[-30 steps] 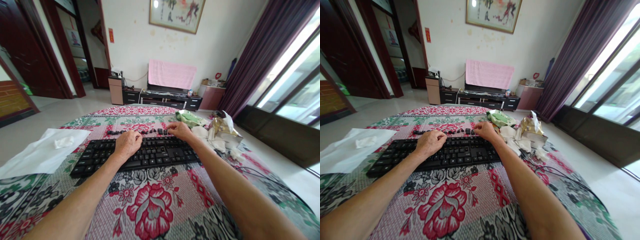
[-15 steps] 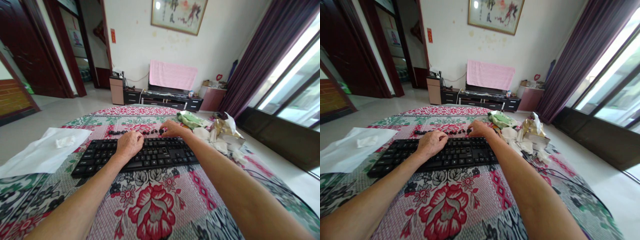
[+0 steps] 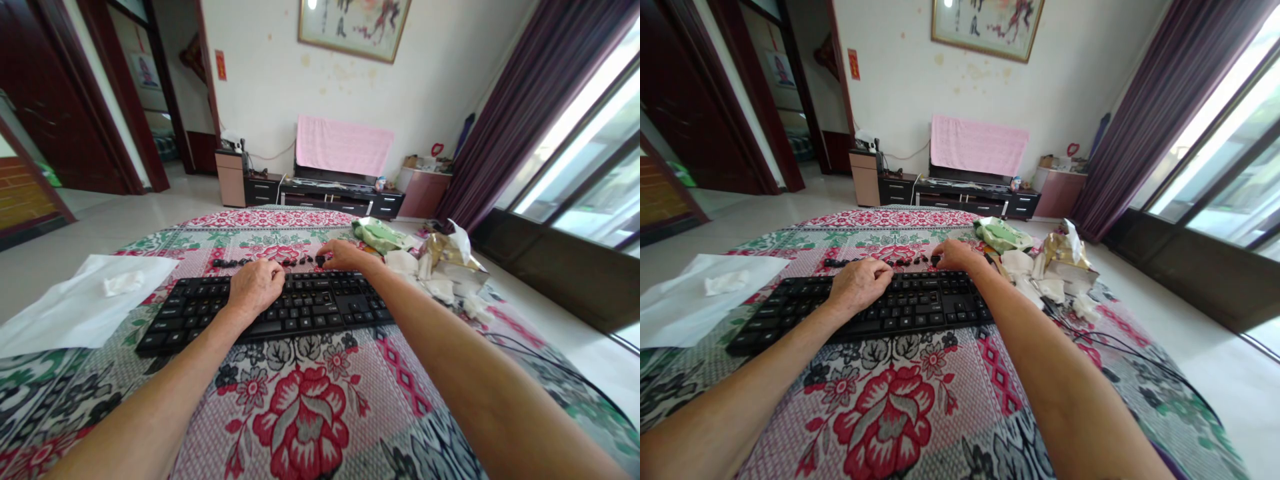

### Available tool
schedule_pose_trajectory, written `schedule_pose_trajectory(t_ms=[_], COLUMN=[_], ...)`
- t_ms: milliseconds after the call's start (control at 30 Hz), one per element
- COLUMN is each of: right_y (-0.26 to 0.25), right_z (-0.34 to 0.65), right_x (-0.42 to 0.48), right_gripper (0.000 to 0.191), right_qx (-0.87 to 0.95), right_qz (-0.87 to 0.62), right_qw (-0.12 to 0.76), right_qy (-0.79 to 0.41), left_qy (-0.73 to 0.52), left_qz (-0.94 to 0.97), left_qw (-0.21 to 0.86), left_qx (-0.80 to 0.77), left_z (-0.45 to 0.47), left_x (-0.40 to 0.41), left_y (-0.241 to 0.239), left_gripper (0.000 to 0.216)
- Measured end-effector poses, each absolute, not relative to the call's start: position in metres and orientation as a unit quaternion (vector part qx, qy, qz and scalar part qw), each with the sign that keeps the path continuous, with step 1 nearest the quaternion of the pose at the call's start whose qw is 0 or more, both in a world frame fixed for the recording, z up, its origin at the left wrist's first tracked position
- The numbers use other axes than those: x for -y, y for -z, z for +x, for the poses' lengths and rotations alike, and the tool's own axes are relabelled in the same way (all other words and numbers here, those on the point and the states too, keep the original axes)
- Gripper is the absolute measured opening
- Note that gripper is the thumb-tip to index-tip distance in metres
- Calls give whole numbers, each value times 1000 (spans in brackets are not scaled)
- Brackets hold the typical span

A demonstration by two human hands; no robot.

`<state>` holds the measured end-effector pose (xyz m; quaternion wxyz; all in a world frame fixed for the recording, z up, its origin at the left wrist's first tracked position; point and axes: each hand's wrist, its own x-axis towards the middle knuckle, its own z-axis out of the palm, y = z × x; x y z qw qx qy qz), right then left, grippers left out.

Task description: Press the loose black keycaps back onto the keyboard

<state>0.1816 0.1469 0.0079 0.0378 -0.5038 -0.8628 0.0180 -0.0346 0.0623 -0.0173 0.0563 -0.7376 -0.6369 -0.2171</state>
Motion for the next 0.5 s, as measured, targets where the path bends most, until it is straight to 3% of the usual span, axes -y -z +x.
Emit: schedule_pose_trajectory(t_ms=[500], right_y=[-18], right_z=[174], right_x=[-136], right_gripper=[36], right_qx=[856], right_qz=[-516], right_qw=[19], right_qy=[-15], left_qy=[217], left_qz=[-737], left_qw=[59], left_qx=[638], left_z=[-34], left_x=[-60], left_y=[16], left_gripper=[28])
